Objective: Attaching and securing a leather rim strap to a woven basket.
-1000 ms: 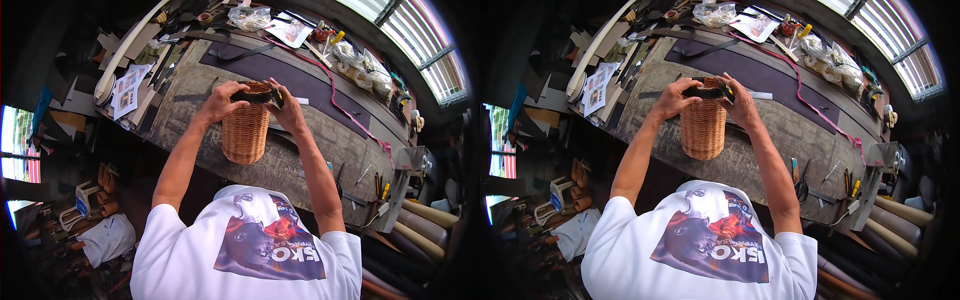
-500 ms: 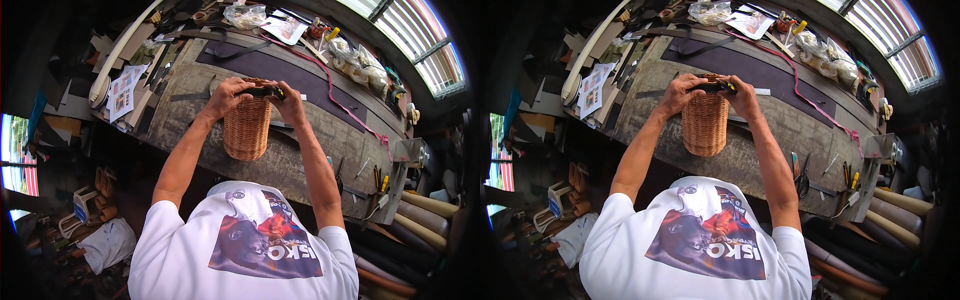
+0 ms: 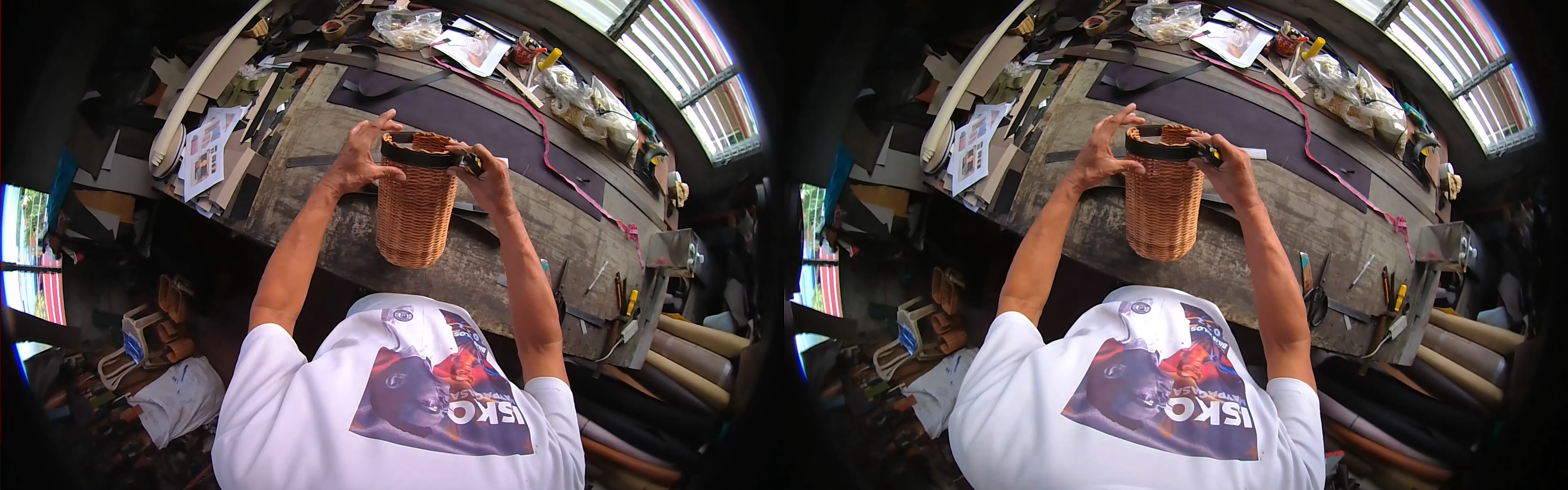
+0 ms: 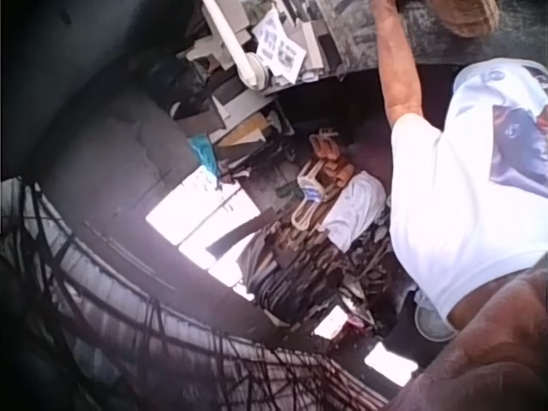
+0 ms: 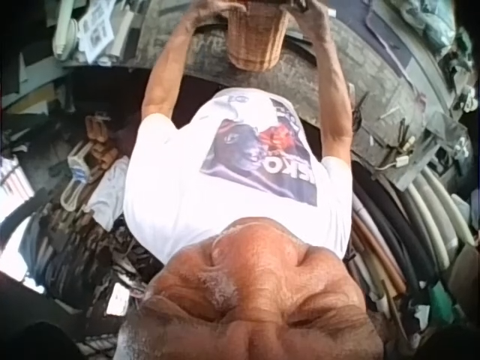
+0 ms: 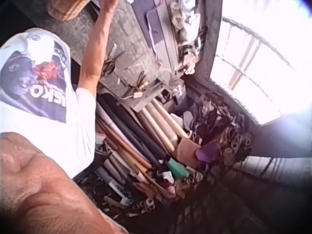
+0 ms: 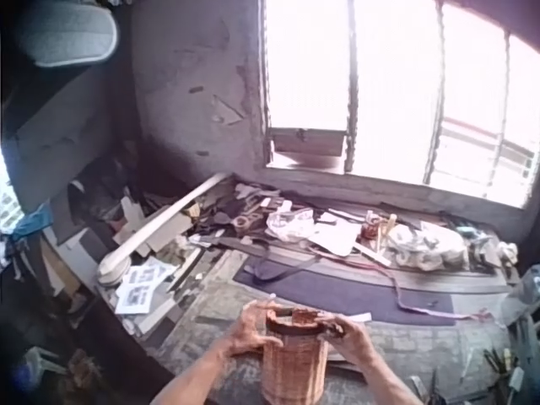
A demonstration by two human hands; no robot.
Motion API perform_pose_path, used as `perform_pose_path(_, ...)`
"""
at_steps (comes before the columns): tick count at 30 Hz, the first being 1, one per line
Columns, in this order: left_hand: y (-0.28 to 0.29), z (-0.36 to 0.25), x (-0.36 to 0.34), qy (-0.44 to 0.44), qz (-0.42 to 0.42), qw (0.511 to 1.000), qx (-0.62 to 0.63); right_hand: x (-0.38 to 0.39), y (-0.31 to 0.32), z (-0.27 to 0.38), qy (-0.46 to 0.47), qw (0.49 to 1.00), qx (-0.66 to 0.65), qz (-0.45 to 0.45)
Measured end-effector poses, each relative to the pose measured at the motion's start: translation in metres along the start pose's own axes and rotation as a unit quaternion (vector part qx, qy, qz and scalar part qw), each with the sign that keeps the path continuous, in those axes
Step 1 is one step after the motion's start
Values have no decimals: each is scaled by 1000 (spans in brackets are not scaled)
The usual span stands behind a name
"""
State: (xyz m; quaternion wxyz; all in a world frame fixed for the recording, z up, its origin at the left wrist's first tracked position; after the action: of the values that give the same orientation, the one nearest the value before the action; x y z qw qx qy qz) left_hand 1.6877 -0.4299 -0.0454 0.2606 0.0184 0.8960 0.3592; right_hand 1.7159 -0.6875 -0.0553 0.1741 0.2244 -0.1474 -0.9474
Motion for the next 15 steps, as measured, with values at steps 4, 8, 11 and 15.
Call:
perform_pose_path(4, 2, 30, 4, 27, 89, 990, 103, 6, 4, 5, 0, 1000, -21, -1)
perform_pose_path(8, -1, 31, 0, 83, 111, 978, 153, 9, 7, 5, 2, 1000, -11, -5)
perform_pose_path(11, 0, 31, -1, 97, 118, 970, 190, 14, 8, 4, -2, 1000, 2, -4)
perform_pose_path(15, 1, 24, -8, 63, 140, 963, 220, 19, 11, 3, 13, 1000, -25, -14)
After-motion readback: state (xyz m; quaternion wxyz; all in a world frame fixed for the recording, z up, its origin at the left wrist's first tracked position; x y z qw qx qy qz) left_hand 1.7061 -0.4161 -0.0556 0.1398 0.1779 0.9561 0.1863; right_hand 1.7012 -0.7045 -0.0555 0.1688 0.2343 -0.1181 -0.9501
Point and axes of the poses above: each hand's wrist, its own x-axis away from the middle knuckle, its own y-axis out of the back of the hand, z = x × y, the point moved 2 cm from there along -x, towards the middle knuckle, and after that the axes turned 3 degrees about -x, right-handed, at the moved point
